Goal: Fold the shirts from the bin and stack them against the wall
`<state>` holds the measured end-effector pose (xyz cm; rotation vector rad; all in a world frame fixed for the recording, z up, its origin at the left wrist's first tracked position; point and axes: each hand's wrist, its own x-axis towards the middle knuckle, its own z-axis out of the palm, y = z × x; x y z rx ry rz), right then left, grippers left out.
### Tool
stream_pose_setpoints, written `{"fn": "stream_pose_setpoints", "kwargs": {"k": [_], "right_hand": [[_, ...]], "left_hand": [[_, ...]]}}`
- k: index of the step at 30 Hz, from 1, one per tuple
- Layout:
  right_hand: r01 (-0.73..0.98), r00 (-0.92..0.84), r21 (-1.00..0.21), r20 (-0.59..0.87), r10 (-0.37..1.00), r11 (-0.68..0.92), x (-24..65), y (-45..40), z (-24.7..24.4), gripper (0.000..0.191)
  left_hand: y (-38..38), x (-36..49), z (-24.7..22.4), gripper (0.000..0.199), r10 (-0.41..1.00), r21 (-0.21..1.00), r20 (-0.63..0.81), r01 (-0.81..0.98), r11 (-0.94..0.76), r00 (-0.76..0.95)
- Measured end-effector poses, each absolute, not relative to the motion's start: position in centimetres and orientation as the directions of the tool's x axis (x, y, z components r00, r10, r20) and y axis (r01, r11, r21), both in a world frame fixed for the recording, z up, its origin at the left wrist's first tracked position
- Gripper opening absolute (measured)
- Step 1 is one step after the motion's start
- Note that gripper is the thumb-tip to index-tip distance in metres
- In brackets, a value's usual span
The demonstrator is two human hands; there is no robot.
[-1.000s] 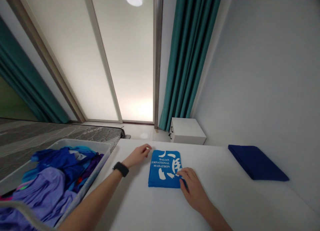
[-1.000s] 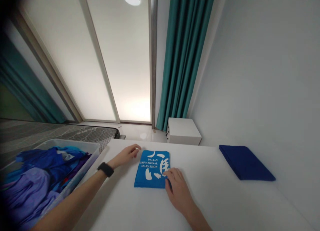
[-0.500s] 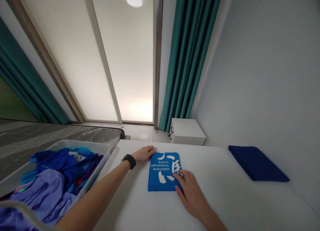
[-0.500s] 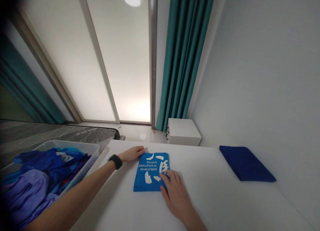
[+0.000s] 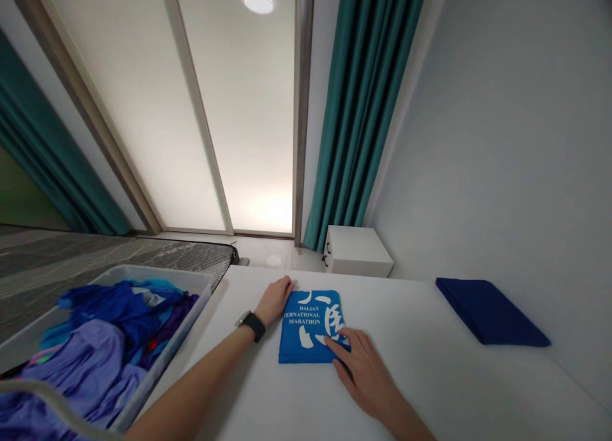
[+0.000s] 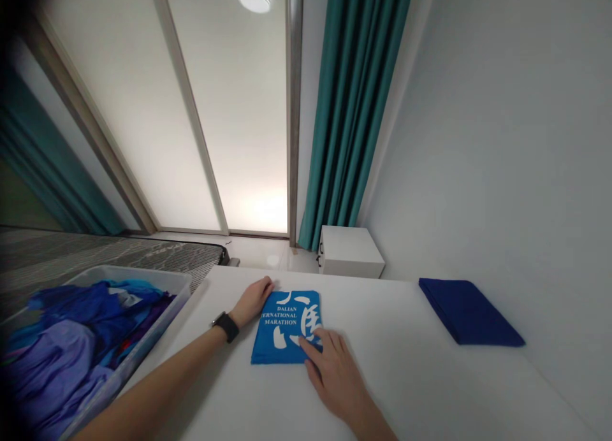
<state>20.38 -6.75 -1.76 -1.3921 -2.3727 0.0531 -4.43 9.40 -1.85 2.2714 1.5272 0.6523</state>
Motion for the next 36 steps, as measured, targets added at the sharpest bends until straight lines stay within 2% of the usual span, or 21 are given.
{"fn": "stream_pose_setpoints", "kwargs": {"k": [3, 5, 8, 12, 19, 25, 29, 31, 33, 36], "right_hand": [[0.827, -0.416, -0.248, 0.333, 0.846, 0.505, 20.4, -6.9, -1.9, 0.041], [0.827, -0.386, -0.270, 0.366, 0.847, 0.494, 20.2, -6.5, -2.1, 0.040], [0.852, -0.347, -0.252, 0.387, 0.854, 0.460, 19.3, -4.7, -2.3, 0.044], [0.913, -0.305, -0.167, 0.326, 0.895, 0.372, 17.3, -1.1, -2.0, 0.051], [0.957, -0.172, -0.209, 0.154, 0.973, 0.202, 16.0, 1.3, -3.2, 0.053], [0.946, -0.124, -0.282, 0.138, 0.983, 0.159, 15.8, 1.1, -4.2, 0.056], [0.905, -0.083, -0.403, 0.144, 0.986, 0.135, 16.0, 1.4, -4.2, 0.057], [0.866, 0.008, -0.497, 0.126, 0.992, 0.056, 17.2, 1.7, -3.9, 0.058], [0.812, 0.126, -0.581, 0.074, 0.989, -0.060, 19.0, 2.2, -3.2, 0.057], [0.747, 0.121, -0.647, -0.093, 0.988, -0.152, 21.8, 3.2, -1.9, 0.053]], "left_hand": [[7.2, -3.7, -0.6, 0.027, 0.904, 0.405, 0.304, 0.818, -0.408, 0.300], [4.9, -3.0, 0.1, 0.035, 0.839, 0.270, 0.376, 0.819, -0.506, 0.394], [1.8, -2.0, 0.2, 0.046, 0.728, 0.139, 0.357, 0.737, -0.661, 0.586], [0.5, -1.2, -1.3, 0.056, 0.735, 0.088, 0.283, 0.746, -0.660, 0.617], [0.4, -1.6, -3.2, 0.063, 0.788, 0.082, 0.347, 0.820, -0.566, 0.509], [0.1, -2.6, -4.1, 0.065, 0.823, 0.136, 0.318, 0.837, -0.530, 0.470], [0.6, -3.9, -4.4, 0.060, 0.832, 0.215, 0.298, 0.816, -0.536, 0.468], [0.8, -4.5, -4.3, 0.059, 0.838, 0.254, 0.287, 0.807, -0.534, 0.464], [1.0, -5.2, -4.2, 0.059, 0.844, 0.292, 0.272, 0.797, -0.529, 0.461], [1.2, -6.1, -4.1, 0.056, 0.845, 0.342, 0.278, 0.775, -0.531, 0.457]]}}
